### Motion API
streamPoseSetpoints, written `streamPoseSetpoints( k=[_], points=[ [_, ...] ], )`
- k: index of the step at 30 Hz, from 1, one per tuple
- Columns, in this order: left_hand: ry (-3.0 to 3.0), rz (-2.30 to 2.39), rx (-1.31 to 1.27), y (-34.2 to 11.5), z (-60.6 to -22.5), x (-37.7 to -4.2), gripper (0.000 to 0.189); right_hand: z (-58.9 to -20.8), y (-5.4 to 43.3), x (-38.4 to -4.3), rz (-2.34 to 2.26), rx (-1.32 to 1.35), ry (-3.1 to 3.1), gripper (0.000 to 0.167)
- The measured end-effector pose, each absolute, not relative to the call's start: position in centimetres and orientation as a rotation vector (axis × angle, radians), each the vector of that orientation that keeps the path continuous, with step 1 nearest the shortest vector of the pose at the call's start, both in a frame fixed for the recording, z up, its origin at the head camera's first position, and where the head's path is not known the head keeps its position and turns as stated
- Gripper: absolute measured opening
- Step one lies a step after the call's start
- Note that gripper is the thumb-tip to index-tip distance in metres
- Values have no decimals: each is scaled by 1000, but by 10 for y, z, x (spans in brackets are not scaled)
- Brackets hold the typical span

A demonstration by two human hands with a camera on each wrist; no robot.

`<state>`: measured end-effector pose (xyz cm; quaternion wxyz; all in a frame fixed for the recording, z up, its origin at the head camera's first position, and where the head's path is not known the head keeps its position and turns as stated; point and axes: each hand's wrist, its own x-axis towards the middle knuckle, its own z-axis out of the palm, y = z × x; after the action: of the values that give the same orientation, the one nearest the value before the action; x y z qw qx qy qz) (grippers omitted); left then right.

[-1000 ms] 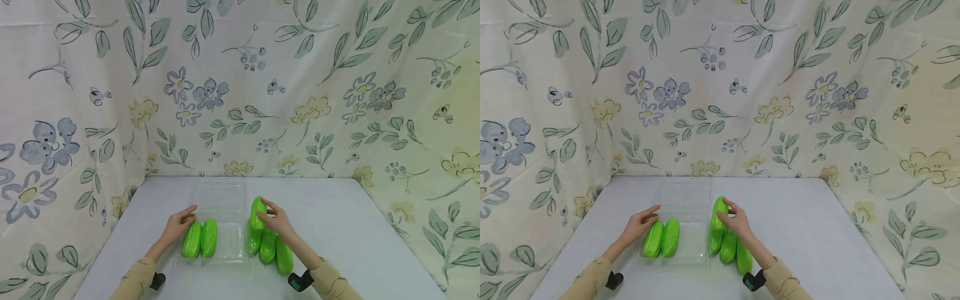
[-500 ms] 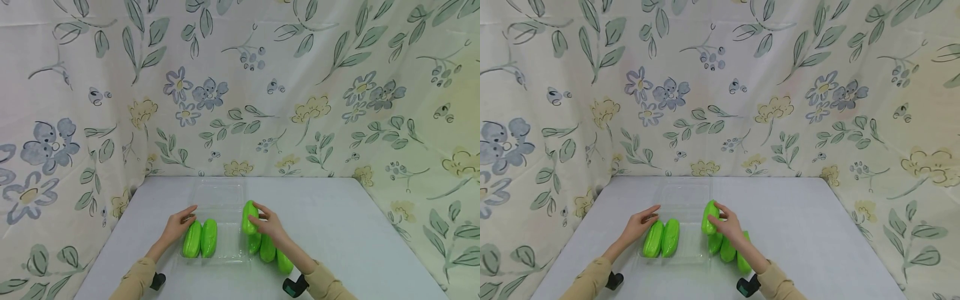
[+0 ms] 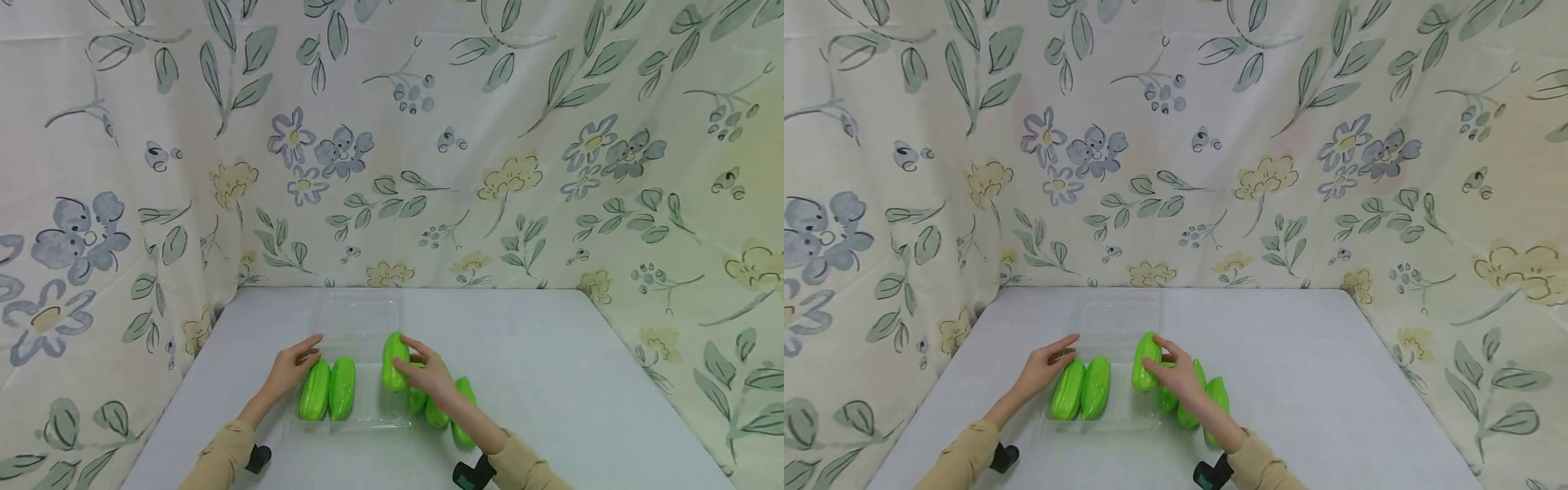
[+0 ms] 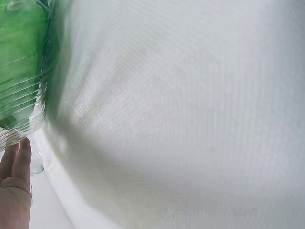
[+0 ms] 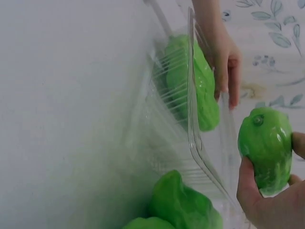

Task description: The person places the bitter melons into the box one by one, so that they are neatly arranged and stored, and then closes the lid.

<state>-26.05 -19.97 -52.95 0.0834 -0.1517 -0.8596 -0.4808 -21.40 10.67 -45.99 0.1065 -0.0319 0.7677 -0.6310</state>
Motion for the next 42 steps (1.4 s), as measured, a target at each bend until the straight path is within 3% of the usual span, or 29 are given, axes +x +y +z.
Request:
streamPoseSetpoints(
  k=[42],
  points=[
    [-2583,-1420,-435,-198,-527,-260,43,-484,63,-198,-1890,-270,2249,57]
  ],
)
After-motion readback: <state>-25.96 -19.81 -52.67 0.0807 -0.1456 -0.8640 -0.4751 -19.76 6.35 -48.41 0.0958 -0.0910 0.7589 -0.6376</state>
